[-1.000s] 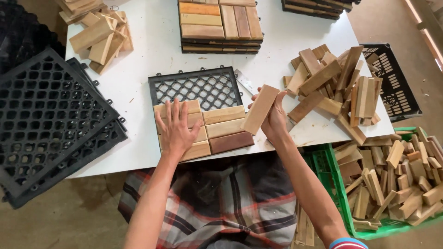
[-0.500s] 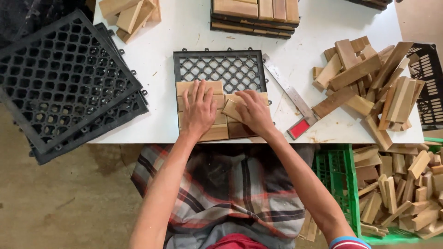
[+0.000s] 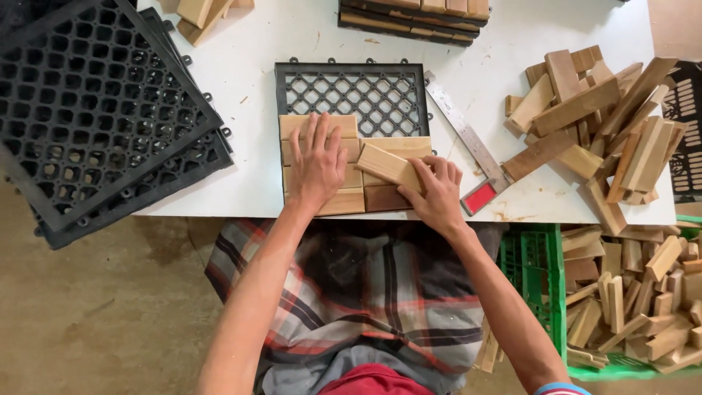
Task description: Assembling wooden floor tiles by placing small wood slats into a plastic grid base and aligning them with a square.
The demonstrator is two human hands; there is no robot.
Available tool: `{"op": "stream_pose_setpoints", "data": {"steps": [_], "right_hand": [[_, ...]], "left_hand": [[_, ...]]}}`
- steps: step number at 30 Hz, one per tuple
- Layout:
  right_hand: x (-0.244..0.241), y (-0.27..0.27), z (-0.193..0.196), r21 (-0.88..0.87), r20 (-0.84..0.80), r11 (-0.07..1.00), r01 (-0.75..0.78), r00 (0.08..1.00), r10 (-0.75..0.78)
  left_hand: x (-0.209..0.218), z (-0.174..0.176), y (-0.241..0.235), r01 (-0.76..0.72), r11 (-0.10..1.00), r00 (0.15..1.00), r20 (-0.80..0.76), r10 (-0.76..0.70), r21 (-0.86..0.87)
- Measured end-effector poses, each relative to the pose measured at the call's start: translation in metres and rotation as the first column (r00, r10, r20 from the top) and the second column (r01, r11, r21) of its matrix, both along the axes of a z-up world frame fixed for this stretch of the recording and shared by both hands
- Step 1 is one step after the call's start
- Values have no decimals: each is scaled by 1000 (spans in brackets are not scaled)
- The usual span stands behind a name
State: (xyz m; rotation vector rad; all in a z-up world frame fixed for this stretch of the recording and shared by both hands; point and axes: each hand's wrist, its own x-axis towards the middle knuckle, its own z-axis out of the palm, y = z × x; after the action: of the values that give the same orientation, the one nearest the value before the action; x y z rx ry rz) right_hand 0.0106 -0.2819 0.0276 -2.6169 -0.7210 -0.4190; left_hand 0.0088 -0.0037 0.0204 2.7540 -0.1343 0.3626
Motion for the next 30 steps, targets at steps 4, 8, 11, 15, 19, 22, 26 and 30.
{"op": "stream_pose_setpoints", "data": {"steps": [4, 8, 11, 15, 19, 22, 26, 30], "right_hand": [[60, -2, -5, 55, -2, 998, 25, 1000, -25], [121, -1, -5, 27, -208, 996, -88, 974, 92], [133, 8, 8, -73, -376, 988, -139, 921, 102], [134, 44, 11, -130, -297, 967, -219, 939, 173], [117, 74, -14, -137, -263, 967, -213, 949, 172], [105, 77, -14, -137, -185, 977, -164, 973, 137], [99, 84, -14, -151, -65, 971, -183, 982, 175], [94, 73, -13, -98, -84, 937, -336, 941, 328]], "left_hand": [[1, -4, -1, -1, 1000, 1000, 14, 2, -15], [3, -4, -3, -26, 999, 1000, 16, 27, -32], [0, -8, -2, -34, 999, 999, 12, 34, -20], [4, -6, -4, -51, 999, 998, -25, 51, 13], [5, -6, -5, -47, 999, 999, 21, 47, -1], [4, -5, -6, -75, 997, 997, 26, 74, 34], [6, -3, -7, -53, 998, 998, 24, 52, 21], [-2, 1, -5, -70, 997, 997, -29, 71, 34]]}}
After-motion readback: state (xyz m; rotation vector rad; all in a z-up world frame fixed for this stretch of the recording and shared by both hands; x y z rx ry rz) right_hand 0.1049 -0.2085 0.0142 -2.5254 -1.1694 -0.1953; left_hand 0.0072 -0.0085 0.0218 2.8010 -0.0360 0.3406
